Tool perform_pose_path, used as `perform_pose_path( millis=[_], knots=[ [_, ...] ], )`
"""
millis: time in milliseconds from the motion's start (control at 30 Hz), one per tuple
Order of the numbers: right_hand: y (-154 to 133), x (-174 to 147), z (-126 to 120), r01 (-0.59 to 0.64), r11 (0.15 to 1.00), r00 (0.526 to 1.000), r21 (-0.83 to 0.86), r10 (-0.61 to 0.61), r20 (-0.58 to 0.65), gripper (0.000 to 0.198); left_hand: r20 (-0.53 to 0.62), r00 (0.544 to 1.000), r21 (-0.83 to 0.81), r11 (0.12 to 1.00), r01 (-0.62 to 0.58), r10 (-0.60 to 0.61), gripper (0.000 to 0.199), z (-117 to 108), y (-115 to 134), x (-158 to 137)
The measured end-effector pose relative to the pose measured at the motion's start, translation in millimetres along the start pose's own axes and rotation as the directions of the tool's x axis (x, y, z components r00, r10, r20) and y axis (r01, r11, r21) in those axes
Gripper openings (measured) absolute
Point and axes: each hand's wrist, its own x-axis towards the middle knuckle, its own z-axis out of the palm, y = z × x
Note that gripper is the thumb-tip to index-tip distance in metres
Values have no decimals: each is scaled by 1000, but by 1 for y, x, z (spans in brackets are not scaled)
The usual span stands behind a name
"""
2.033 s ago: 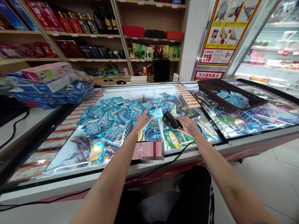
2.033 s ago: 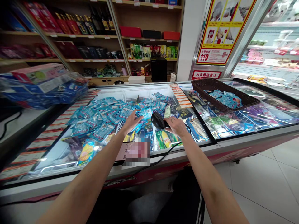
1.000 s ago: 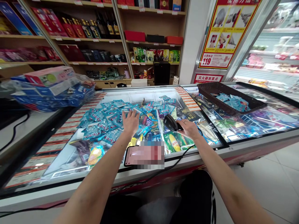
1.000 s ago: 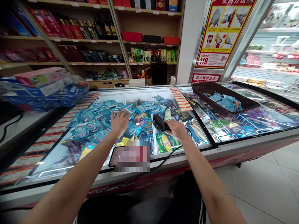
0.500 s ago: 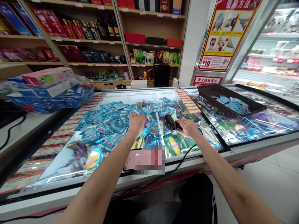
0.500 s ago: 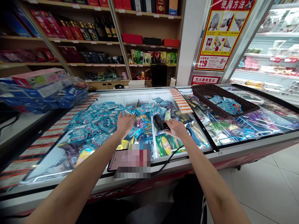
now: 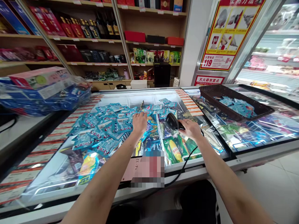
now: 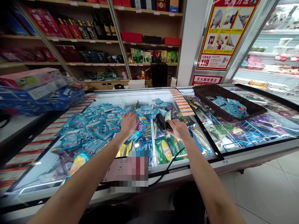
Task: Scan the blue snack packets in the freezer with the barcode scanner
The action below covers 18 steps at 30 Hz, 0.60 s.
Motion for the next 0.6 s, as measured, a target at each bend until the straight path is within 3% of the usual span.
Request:
perform_pose_path(
  millis=[233,400,600],
  knots=[
    [11,1,2,-110,994,994,4,110,-19,40,-31,997,-109,991,74,-78,44,18,11,35],
    [12,3,4,-138,990,990,35,138,-13,41,46,987,-239,958,160,-153,50,29,15,60],
    [13,5,5,-157,986,987,47,159,-29,39,173,985,-344,936,71,-11,47,45,7,77]
  ],
)
